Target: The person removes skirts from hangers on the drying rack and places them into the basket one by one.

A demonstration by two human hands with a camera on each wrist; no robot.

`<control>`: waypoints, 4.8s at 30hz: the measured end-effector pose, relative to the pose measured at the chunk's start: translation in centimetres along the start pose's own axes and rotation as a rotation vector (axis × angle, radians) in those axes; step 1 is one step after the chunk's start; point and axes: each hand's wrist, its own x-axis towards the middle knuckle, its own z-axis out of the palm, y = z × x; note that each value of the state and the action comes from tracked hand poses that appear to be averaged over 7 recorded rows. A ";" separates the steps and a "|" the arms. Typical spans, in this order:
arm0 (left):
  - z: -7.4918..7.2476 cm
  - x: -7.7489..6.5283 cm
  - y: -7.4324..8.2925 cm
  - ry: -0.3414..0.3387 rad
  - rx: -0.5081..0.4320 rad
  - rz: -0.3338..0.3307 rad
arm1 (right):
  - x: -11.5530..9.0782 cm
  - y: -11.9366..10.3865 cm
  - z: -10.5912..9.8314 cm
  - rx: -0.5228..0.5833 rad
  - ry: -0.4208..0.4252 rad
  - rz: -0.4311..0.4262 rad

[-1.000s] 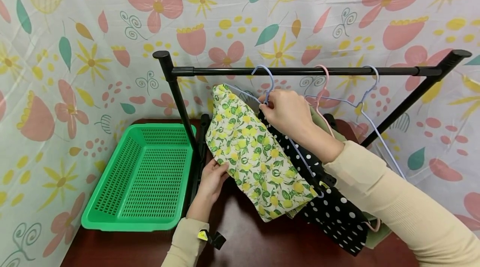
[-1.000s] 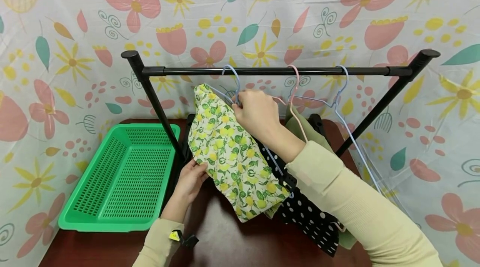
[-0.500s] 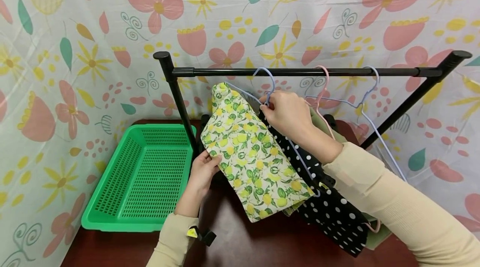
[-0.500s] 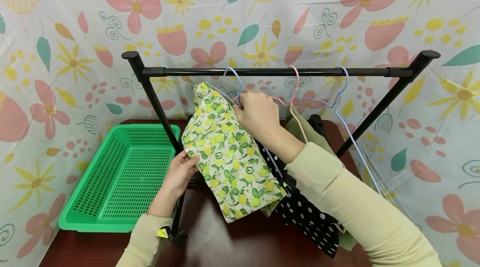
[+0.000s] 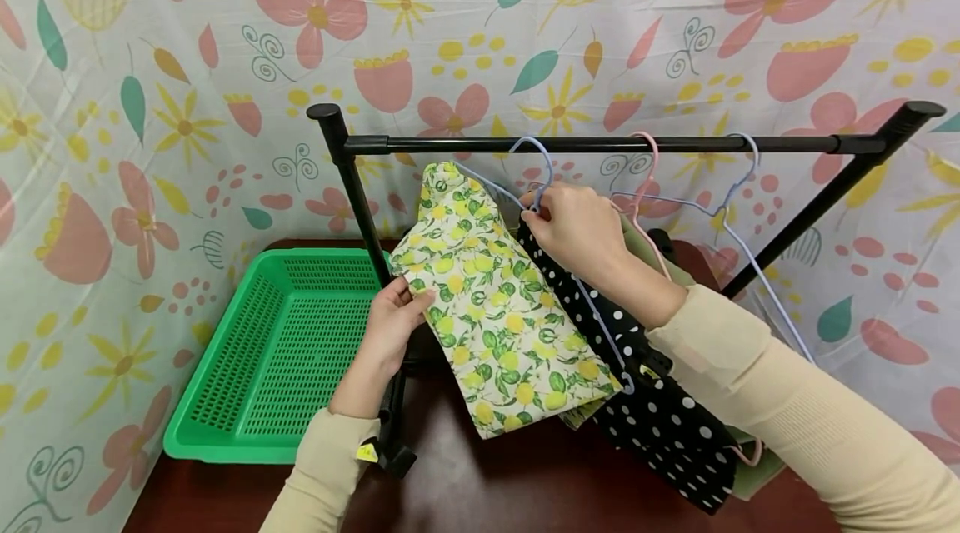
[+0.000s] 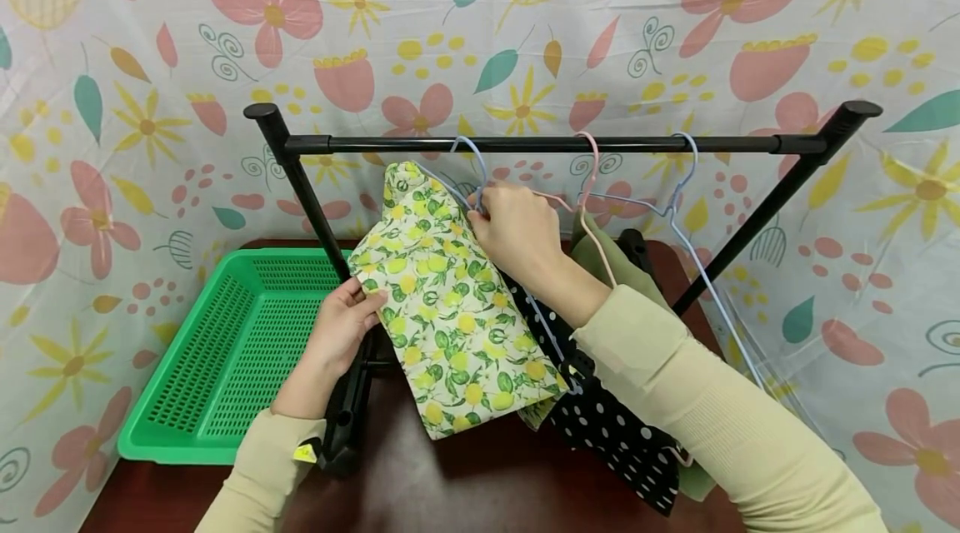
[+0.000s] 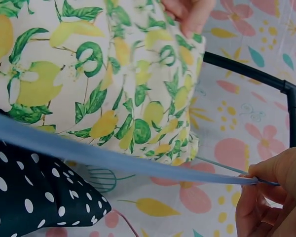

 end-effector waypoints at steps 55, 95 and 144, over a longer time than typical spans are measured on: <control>-4.1 -4.1 9.8 0.076 0.146 0.349 | 0.1 -0.2 -0.2 0.027 -0.042 -0.014; -7.2 -5.5 12.1 0.310 -0.118 0.555 | -0.6 0.9 -0.3 0.038 -0.066 -0.021; -14.0 -5.9 17.6 0.476 -0.091 0.732 | -0.7 1.9 -0.8 -0.063 0.032 -0.025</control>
